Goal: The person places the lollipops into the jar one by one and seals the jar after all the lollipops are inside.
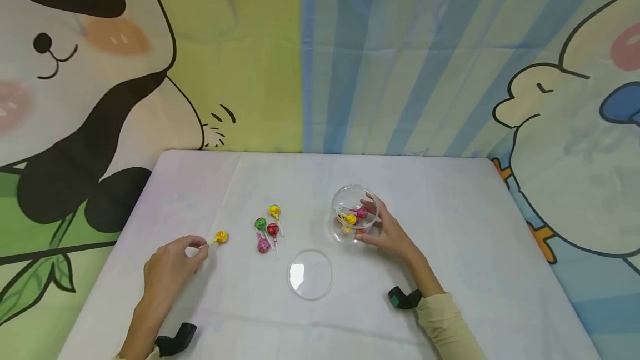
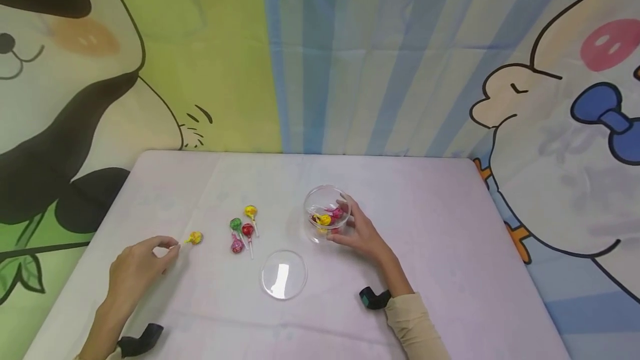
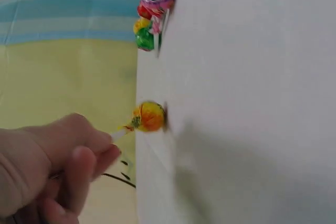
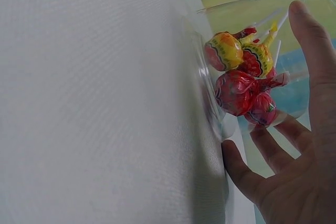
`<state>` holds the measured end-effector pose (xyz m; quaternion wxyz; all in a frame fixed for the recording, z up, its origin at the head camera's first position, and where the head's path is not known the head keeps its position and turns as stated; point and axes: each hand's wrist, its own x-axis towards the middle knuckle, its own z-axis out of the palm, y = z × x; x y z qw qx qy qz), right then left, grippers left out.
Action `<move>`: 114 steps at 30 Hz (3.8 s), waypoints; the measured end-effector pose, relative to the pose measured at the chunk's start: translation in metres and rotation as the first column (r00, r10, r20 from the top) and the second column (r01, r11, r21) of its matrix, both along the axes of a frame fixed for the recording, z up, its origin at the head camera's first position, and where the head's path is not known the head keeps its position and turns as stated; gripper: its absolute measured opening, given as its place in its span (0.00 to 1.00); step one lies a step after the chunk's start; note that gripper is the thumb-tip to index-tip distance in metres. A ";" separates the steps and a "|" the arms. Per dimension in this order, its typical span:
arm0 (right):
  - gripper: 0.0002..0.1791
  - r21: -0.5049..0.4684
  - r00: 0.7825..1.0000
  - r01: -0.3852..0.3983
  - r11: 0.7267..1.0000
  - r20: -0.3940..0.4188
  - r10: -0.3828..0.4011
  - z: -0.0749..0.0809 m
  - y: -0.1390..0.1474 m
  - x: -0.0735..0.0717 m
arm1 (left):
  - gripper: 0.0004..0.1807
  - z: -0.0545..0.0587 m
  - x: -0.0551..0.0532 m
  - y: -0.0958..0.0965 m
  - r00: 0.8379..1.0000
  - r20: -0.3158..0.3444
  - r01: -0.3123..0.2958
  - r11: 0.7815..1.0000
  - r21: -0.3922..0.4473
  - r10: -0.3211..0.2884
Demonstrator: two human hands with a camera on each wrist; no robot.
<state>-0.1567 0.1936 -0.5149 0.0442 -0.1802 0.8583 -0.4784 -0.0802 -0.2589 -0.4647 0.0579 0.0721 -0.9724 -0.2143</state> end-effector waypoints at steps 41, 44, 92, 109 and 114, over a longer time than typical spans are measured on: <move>0.56 -0.009 1.000 0.007 1.000 0.000 -0.007 -0.001 -0.003 0.005 | 0.08 0.043 -0.081 0.185 0.794 -0.325 0.608 0.690 0.394 -0.514; 0.56 -0.013 1.000 0.004 1.000 -0.006 -0.004 0.000 -0.001 0.005 | 0.08 0.045 -0.089 0.203 0.760 -0.287 0.648 0.712 0.271 -0.583; 0.56 -0.018 1.000 -0.001 1.000 0.017 0.002 -0.006 -0.006 0.004 | 0.18 0.026 -0.037 0.181 0.767 -0.336 0.600 0.797 0.072 -0.547; 0.56 -0.007 0.999 0.000 1.000 0.035 0.001 0.000 0.000 -0.004 | 0.20 -0.033 -0.006 0.066 0.830 -0.398 0.395 0.916 -0.074 -0.391; 0.56 -0.001 0.999 0.007 1.000 0.036 -0.007 -0.001 0.001 -0.003 | 0.20 -0.039 -0.019 0.069 0.597 -0.449 0.556 0.746 -0.365 -0.665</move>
